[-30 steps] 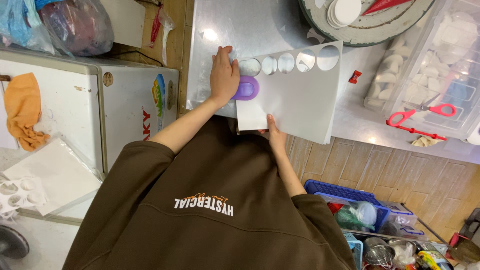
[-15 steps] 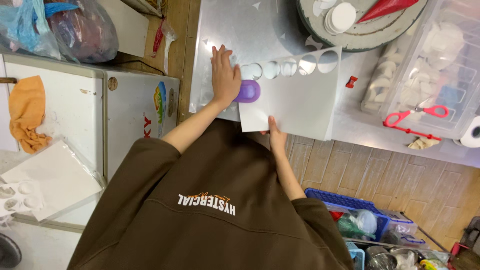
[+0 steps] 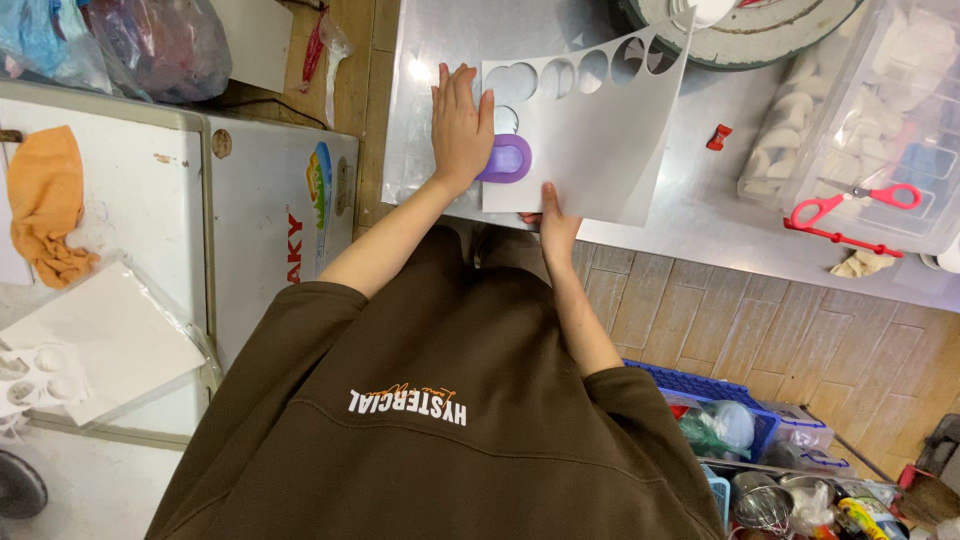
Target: The person uses a purple paper punch to cut circles from a white sheet. They then fold the cut paper circles by hand and trim one using red scissors.
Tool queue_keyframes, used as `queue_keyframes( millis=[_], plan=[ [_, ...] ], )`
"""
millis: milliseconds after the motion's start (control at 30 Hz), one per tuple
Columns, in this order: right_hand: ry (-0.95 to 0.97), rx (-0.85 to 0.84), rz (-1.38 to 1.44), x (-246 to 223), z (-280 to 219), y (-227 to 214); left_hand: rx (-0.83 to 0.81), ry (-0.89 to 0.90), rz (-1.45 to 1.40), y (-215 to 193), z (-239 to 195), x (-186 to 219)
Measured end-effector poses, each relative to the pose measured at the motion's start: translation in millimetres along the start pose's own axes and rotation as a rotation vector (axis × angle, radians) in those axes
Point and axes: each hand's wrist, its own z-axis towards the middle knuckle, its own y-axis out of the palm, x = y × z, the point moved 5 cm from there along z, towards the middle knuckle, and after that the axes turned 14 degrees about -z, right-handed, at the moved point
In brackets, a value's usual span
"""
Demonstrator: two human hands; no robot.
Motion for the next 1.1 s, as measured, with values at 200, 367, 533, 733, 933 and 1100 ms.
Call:
queue_keyframes(
  millis=[200,367,533,733,933,1100],
  plan=[
    [-0.01,0.022,-0.015,-4,1,2,-0.033,-0.017,-0.005,0,0,1],
    [-0.028,-0.001,0.008,-7,3,3,-0.039,-0.024,0.002,0,1,2],
    [0.0,-0.011,-0.016,-5,2,2,-0.037,-0.03,0.001,0,1,1],
    [-0.001,-0.005,0.017,1,3,2,-0.061,-0.045,0.013,2,0,-3],
    [0.034,0.002,0.03,6,6,3,-0.066,-0.034,0.003,0,1,-9],
    [0.052,0.05,-0.011,13,4,1,-0.07,-0.008,0.08,2,-1,-12]
  ],
)
